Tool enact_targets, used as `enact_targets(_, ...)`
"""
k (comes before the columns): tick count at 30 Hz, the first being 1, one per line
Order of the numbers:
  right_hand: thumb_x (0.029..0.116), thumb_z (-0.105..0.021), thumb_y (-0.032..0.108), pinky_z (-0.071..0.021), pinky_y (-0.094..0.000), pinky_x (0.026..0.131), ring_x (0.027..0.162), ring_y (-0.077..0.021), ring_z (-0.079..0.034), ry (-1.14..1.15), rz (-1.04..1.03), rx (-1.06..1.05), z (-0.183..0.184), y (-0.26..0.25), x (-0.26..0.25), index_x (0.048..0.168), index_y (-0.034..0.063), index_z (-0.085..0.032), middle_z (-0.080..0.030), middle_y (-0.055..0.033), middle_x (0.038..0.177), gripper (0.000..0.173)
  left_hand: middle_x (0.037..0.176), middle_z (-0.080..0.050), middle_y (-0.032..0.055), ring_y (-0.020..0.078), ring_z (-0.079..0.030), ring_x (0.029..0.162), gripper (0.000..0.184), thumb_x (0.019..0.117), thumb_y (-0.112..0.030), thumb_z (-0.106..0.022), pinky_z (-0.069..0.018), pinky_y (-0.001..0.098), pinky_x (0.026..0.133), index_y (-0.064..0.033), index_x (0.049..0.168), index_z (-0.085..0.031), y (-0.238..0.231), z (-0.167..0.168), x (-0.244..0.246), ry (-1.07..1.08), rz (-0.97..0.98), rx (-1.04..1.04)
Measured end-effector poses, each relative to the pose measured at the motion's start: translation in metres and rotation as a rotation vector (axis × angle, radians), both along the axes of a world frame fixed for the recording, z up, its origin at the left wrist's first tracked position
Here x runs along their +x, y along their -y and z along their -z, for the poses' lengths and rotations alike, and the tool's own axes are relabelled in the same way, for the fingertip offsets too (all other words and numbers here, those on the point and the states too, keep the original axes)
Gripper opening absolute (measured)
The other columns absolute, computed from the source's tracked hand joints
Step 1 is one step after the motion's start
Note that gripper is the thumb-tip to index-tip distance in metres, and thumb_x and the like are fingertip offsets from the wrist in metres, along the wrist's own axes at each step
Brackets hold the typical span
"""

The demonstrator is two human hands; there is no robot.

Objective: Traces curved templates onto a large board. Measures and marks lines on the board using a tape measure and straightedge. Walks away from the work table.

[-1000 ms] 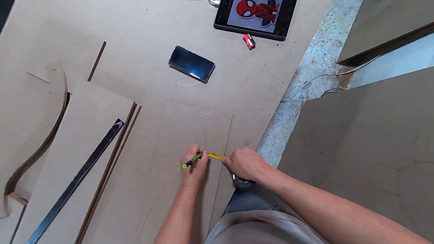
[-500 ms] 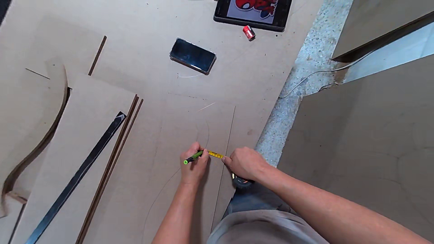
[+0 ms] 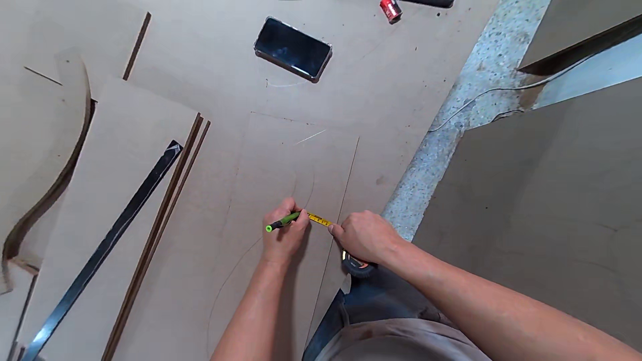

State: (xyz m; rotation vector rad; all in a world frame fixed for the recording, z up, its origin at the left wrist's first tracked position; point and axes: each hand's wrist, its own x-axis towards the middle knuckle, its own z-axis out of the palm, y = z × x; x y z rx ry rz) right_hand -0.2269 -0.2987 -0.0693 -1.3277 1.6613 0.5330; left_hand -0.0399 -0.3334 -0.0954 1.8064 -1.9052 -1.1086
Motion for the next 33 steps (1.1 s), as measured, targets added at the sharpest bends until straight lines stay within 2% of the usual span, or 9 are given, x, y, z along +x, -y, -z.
enact_targets(6,0.1059,-0.037,0.056,-0.0500,-0.0504,0.057,0.069,-0.0266,-0.067,0.006,0.035,-0.043,0.000,-0.006,0.002,0.065,0.0161,-0.062,-0.064,-0.0066,0.067,0.062,0.066,-0.063,-0.0019,0.0098,-0.060,0.059,0.012,0.0915,-0.017,-0.070,-0.0496,0.0323,0.054,-0.0133,0.081,-0.066,-0.002,0.001,0.003,-0.025,0.007,-0.009)
enact_targets(9,0.1055,-0.036,0.057,-0.0506,-0.0508,0.061,0.074,-0.0276,-0.067,0.000,0.031,-0.021,0.000,-0.003,0.001,0.067,0.0148,-0.063,-0.064,-0.0081,0.071,0.063,0.067,-0.064,-0.0011,0.0107,-0.061,0.061,0.013,0.0916,-0.018,-0.071,-0.0499,0.0337,0.056,-0.0128,0.081,-0.065,0.000,0.002,0.002,-0.016,0.021,0.003)
enact_targets(15,0.1051,-0.038,0.057,-0.0497,-0.0517,0.060,0.073,-0.0286,-0.066,-0.030,0.059,-0.032,-0.002,-0.006,0.007,0.065,0.0143,-0.061,-0.063,-0.0089,0.070,0.063,0.069,-0.065,-0.0002,0.0121,-0.062,0.062,0.012,0.0905,-0.017,-0.071,-0.0507,0.0353,0.057,-0.0120,0.082,-0.065,0.001,0.003,0.005,-0.013,0.056,-0.020)
enact_targets(26,0.1056,-0.037,0.056,-0.0482,-0.0506,0.057,0.070,-0.0280,-0.065,-0.035,0.044,-0.042,-0.004,-0.016,0.023,0.063,0.0148,-0.059,-0.061,-0.0081,0.068,0.063,0.065,-0.060,-0.0015,0.0105,-0.058,0.059,0.013,0.0895,-0.017,-0.071,-0.0467,0.0326,0.054,-0.0128,0.079,-0.064,-0.008,0.004,0.018,-0.026,0.055,-0.036)
enact_targets(33,0.1056,-0.037,0.056,-0.0479,-0.0502,0.057,0.069,-0.0280,-0.065,-0.036,0.057,-0.039,-0.005,-0.026,0.037,0.063,0.0148,-0.058,-0.061,-0.0081,0.067,0.063,0.068,-0.063,-0.0011,0.0101,-0.061,0.061,0.012,0.0905,-0.018,-0.070,-0.0492,0.0328,0.056,-0.0128,0.081,-0.065,-0.017,0.003,0.032,-0.031,0.063,-0.029)
